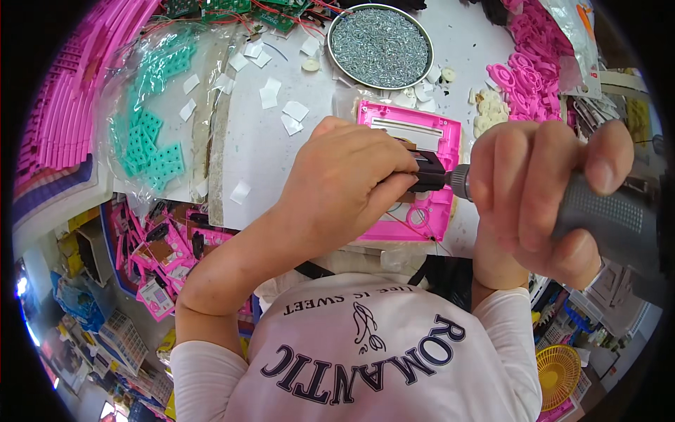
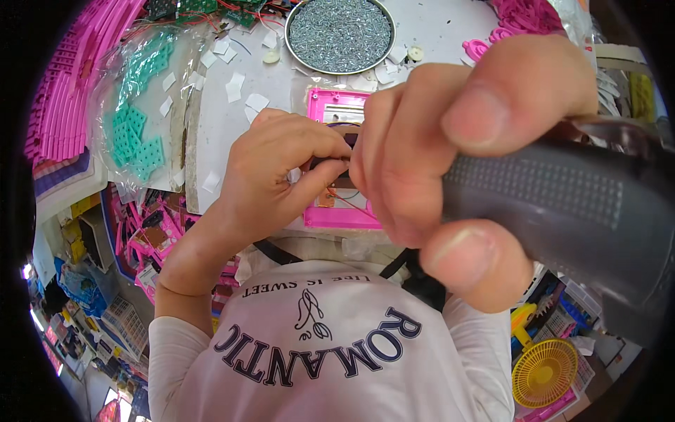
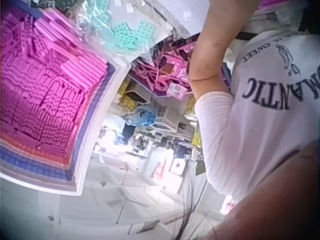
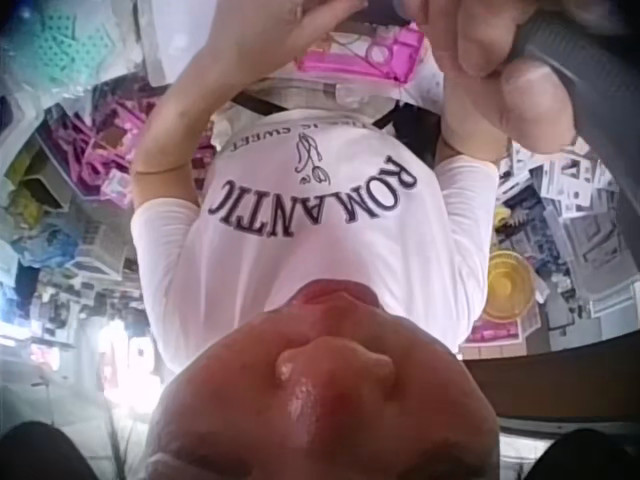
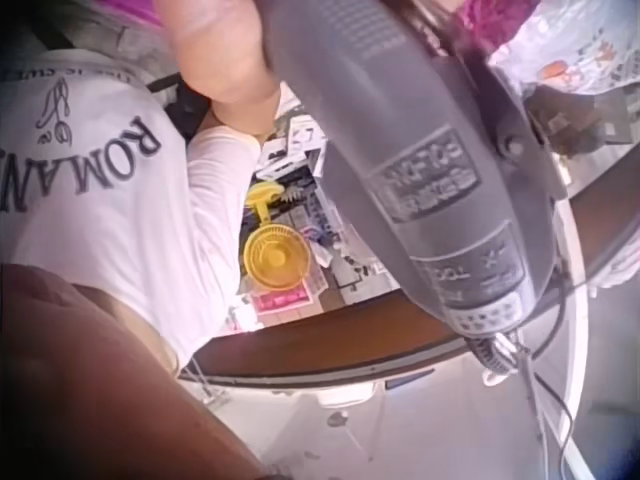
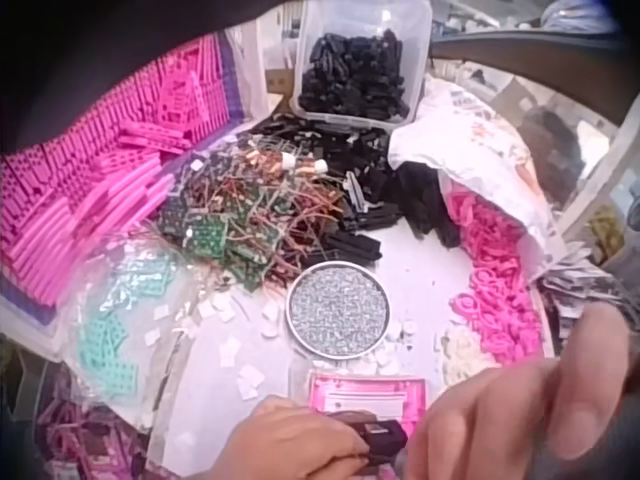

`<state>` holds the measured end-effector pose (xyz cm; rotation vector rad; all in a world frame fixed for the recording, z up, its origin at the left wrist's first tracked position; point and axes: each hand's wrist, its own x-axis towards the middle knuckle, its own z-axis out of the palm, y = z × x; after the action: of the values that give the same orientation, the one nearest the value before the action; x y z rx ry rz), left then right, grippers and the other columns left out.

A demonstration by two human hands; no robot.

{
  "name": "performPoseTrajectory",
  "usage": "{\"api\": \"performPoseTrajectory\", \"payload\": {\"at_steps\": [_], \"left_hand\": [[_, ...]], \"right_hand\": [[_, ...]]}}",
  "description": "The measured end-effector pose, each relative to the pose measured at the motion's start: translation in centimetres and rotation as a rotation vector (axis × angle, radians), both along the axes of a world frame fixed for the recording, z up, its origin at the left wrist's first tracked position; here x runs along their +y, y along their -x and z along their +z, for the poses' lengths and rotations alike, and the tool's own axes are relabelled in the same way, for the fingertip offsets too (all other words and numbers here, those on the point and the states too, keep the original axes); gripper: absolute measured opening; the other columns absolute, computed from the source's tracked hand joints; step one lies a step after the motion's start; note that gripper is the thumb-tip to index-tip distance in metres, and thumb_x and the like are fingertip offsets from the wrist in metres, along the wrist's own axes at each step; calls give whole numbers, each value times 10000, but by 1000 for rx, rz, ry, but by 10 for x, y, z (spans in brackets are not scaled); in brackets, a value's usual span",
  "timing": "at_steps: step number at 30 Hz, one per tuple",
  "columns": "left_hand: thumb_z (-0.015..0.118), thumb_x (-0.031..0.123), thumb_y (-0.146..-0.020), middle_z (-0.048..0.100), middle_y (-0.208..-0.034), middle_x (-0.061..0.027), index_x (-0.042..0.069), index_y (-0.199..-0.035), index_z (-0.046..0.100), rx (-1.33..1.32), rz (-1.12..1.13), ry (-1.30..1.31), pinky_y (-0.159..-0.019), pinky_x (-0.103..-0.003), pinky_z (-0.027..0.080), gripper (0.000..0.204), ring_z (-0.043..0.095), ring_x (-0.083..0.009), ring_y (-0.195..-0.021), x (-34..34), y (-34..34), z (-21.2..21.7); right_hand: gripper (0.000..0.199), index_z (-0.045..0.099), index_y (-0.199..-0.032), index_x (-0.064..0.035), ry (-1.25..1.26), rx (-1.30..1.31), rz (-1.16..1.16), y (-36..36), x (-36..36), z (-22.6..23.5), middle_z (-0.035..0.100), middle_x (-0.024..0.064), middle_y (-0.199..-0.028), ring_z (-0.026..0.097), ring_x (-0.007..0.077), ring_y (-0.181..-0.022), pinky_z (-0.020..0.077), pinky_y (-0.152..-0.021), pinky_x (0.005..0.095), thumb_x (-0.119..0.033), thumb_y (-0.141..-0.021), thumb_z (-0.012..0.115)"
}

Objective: Assembling and packaging small plastic toy sets using various components and a hot glue gun.

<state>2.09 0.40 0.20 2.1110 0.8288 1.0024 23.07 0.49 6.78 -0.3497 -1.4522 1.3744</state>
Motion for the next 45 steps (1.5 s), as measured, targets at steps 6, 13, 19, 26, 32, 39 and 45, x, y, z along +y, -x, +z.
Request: {"api": "performPoseTrajectory", "payload": {"at_steps": [6,13,19,26,32,39,45], "left_hand": [[780,96,-737,686,-850,-27,78,-879,678,155,-82,-16,-802,-345,461,176,652,-218,-821,5,0,7],[752,158,-783,680,-852,-105,25,-887,688,226,-163,206,-791,-385,481,180,635,-291,-833,49,5,-9],[753,158,-775,681,-820,-107,33,-851,708,384,-183,207,-750,-390,489,153,635,-291,-824,47,-6,-2],[727,184,-770,667,-792,-93,47,-794,672,584,-168,182,-784,-410,444,150,642,-292,-807,46,-15,13],[702,198,-785,665,-787,-86,54,-773,654,699,-195,173,-795,-420,418,152,652,-293,-803,49,-21,18],[706,208,-806,659,-790,-79,51,-810,668,677,-153,154,-803,-404,413,162,649,-288,-800,45,-18,17],[814,188,-752,642,-935,-88,68,-967,635,279,-1,74,-843,-398,395,304,607,-279,-882,21,5,9]], "right_hand": [[405,498,-1188,-232,38,-105,18,-2,-3,7,611,-82,-737,510,74,-575,442,-565,250,-270,-878,755],[407,493,-1240,-222,3,-98,-28,-34,1,-4,575,-82,-769,467,77,-647,428,-656,279,-306,-897,694],[419,486,-1270,-225,-20,-89,-27,-45,-1,-11,578,-80,-782,470,76,-653,431,-668,282,-318,-913,684],[428,476,-1299,-225,-40,-60,-11,-51,1,-18,578,-76,-791,474,74,-658,414,-638,267,-325,-933,675],[430,470,-1312,-217,-41,-62,-3,-50,0,-18,576,-71,-798,475,70,-658,395,-611,256,-318,-942,665],[436,467,-1321,-212,-74,-65,-35,-50,0,-19,581,-65,-809,476,79,-648,406,-624,268,-310,-941,657],[453,469,-1329,-208,-72,-73,-53,-52,-2,-21,575,-54,-824,466,89,-665,402,-631,279,-319,-933,658]]}}
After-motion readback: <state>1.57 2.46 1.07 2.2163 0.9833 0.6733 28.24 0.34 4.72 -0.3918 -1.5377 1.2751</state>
